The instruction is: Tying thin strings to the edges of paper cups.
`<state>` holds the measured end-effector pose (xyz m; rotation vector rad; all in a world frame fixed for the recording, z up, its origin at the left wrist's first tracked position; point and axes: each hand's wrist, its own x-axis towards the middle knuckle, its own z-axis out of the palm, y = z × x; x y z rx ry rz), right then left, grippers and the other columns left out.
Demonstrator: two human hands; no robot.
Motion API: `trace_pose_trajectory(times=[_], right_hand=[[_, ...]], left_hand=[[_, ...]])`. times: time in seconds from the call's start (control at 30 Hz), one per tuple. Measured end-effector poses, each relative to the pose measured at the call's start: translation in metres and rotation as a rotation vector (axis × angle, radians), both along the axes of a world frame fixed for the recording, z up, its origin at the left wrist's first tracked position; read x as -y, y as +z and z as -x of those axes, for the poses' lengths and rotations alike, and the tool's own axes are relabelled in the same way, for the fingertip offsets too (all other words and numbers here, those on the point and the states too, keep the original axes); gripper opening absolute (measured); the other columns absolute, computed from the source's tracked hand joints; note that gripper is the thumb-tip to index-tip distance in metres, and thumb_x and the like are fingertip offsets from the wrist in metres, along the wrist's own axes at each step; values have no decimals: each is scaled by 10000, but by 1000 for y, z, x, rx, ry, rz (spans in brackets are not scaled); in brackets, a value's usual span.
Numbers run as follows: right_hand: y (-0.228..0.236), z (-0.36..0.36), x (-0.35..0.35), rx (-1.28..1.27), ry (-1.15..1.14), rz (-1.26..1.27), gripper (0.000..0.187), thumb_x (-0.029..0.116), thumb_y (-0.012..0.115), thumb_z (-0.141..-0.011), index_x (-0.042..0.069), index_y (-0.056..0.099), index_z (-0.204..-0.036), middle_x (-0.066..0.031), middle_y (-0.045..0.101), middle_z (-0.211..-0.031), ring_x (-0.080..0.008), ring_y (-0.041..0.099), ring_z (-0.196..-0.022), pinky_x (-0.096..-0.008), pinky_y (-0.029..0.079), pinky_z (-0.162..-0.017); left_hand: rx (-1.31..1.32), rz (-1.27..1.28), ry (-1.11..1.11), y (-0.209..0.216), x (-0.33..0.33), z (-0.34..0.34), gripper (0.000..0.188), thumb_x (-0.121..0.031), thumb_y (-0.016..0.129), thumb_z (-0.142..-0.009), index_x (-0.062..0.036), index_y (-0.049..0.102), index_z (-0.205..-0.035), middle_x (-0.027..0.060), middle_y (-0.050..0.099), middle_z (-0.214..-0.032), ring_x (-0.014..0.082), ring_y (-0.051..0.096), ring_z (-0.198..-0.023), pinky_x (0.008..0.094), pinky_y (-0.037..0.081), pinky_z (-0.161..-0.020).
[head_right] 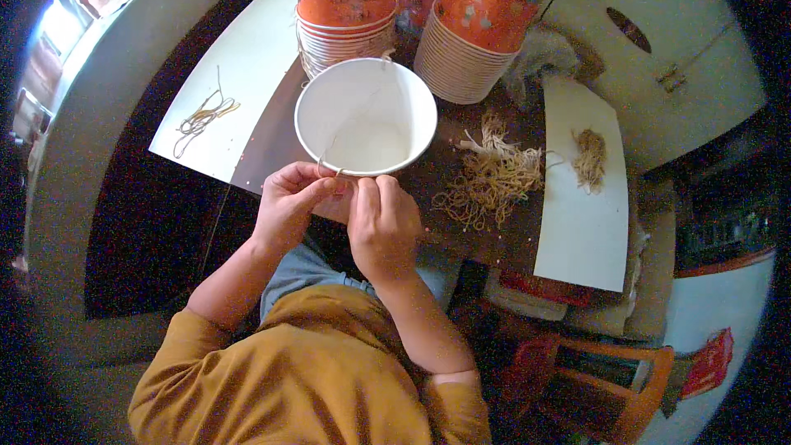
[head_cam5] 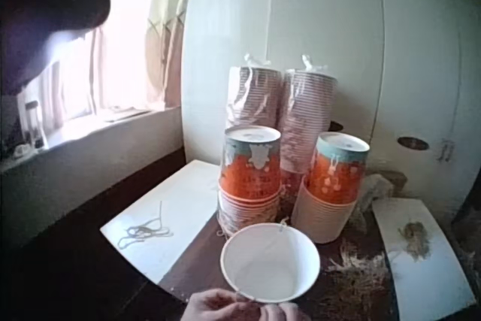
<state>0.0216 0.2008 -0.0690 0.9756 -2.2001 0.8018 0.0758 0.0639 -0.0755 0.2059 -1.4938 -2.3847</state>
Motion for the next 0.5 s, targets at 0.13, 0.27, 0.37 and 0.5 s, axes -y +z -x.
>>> trace_pose_trajectory(times=[0.13,0.27,0.37,0.5], right_hand=[[-12,4,12,140,83,95,120,70,578,-824,30,586,-937,-104,534,-837,-299,587,-728,-385,488,-640],[-1,12,18,693,327,433,110,21,562,-853,-14,643,-919,-117,635,-842,-246,643,-785,-313,506,-702],[1,13,19,1336,632,698,169,96,553,-920,-25,662,-963,-49,675,-902,-87,626,-792,-240,521,-717],[14,3,24,1438,663,765,175,84,558,-912,-27,662,-997,-55,676,-931,-83,602,-809,-233,494,-768]], left_hand=[[83,-77,27,3,-3,-1,123,-16,659,-838,50,627,-937,117,685,-890,142,653,-805,267,530,-769],[67,-54,54,6,5,-5,129,-26,673,-828,45,620,-920,107,681,-871,137,651,-783,260,532,-747],[96,-55,75,12,9,-10,133,-30,682,-824,37,608,-911,92,676,-856,128,649,-779,242,529,-734],[66,62,191,14,8,-13,113,-16,671,-835,26,594,-907,82,673,-851,115,648,-773,229,530,-713]])
